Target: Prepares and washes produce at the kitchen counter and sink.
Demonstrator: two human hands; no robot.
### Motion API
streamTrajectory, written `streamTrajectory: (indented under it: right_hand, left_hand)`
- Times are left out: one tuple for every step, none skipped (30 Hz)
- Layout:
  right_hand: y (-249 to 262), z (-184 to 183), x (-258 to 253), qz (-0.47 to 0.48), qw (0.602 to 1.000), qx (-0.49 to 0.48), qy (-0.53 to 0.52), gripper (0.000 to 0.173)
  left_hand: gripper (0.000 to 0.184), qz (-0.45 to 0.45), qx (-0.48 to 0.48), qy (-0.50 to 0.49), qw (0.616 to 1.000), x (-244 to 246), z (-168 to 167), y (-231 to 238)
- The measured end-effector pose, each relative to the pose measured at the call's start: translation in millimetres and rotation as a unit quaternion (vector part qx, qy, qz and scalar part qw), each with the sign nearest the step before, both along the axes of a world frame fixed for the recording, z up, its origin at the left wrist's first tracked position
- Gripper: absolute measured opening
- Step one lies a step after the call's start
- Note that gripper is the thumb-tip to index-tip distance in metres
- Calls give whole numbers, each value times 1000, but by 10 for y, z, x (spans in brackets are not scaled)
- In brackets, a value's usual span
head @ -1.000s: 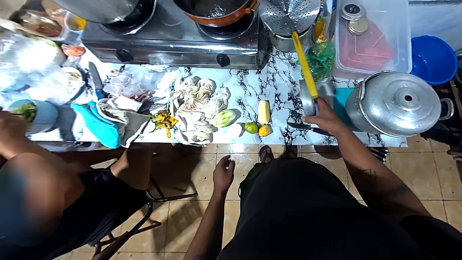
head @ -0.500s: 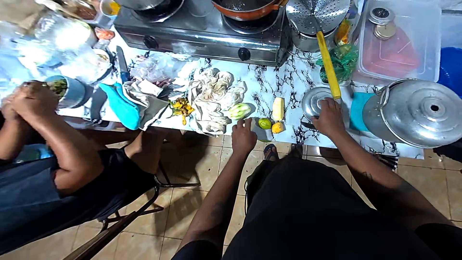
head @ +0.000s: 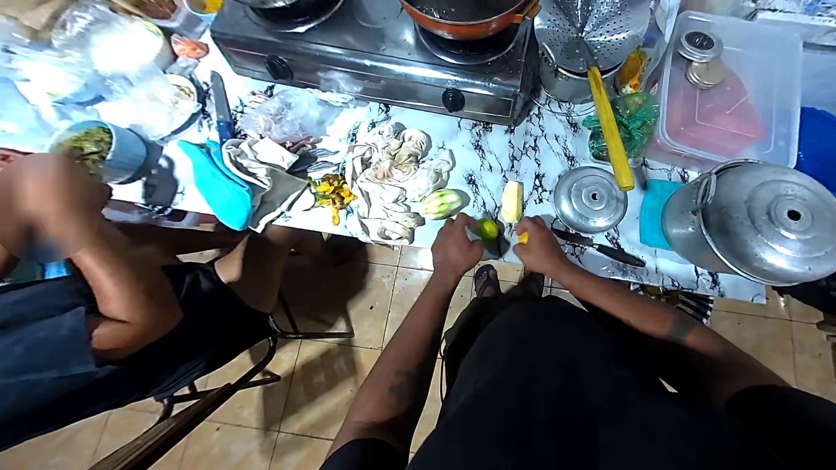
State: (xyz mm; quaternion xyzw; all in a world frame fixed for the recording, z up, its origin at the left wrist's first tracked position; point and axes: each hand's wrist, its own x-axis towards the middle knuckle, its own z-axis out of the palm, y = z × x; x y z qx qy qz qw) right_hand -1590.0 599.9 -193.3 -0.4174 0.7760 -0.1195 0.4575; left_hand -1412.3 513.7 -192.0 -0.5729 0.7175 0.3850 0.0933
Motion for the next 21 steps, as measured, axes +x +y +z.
streamTrajectory:
  right_hand:
    - [-19,22,-33,-101,994,4,-41,30]
    - [-64,14,-65,-193,978,5,-77,27]
    - [-142,12,-105,-260,959,8,-112,27]
    - [-239,1,-154,-291,948,15,-128,32]
    - [-347,-22,-202,-288,950,28,-120,43]
    - [-460,-45,-245,-251,963,47,-84,57]
    - [-563,-51,-270,-188,979,73,-26,71]
    - [-657,-24,-264,-116,987,104,35,80]
    - [-742,7,-238,-56,986,132,87,85]
    - [-809,5,-210,-13,981,150,126,86]
    - [-863,-15,-183,11,975,160,152,83]
    - [-907,-39,-161,23,971,166,169,78]
    - [-931,-69,-141,25,969,170,176,73]
    - [-937,-96,-128,24,969,171,177,71]
    - [-940,-126,-131,25,969,170,175,70]
    - [-938,-155,-153,25,972,166,166,70]
    - [-936,-185,-188,22,976,156,148,69]
    - [-932,-206,-220,11,983,138,118,68]
    - [-921,-228,-232,-15,991,111,69,65]
    - [-898,-249,-210,-54,995,81,-1,63]
    - [-880,-250,-144,-94,991,53,-84,59]
  left_hand:
    - [51,-28,11,-1,1000,-35,50,-7]
    - [56,-66,19,-14,998,-85,79,-19]
    - [63,-104,22,-39,994,-150,92,-35]
    - [67,-132,19,-61,989,-218,97,-41]
    - [67,-157,9,-79,984,-277,85,-44]
    - [63,-177,-3,-88,980,-329,72,-47]
    - [57,-196,-9,-95,976,-376,62,-48]
    - [47,-213,-15,-99,972,-411,47,-42]
    - [38,-229,-20,-102,968,-441,36,-37]
    - [34,-242,-22,-107,964,-466,29,-32]
    - [34,-250,-22,-112,961,-486,21,-39]
    - [35,-255,-17,-118,960,-495,19,-60]
    - [37,-257,-13,-120,959,-484,13,-81]
    - [38,-249,-11,-114,962,-448,-4,-100]
    - [40,-224,-9,-97,970,-391,-22,-117]
    - [43,-179,-8,-67,982,-309,-32,-128]
    - [45,-116,-10,-24,993,-211,-27,-139]
    - [46,-44,-10,29,999,-103,-10,-164]
    - [48,34,-15,86,996,17,-7,-192]
    - [51,108,-31,136,984,142,-30,-222]
    - [53,169,-54,170,969,267,-73,-277]
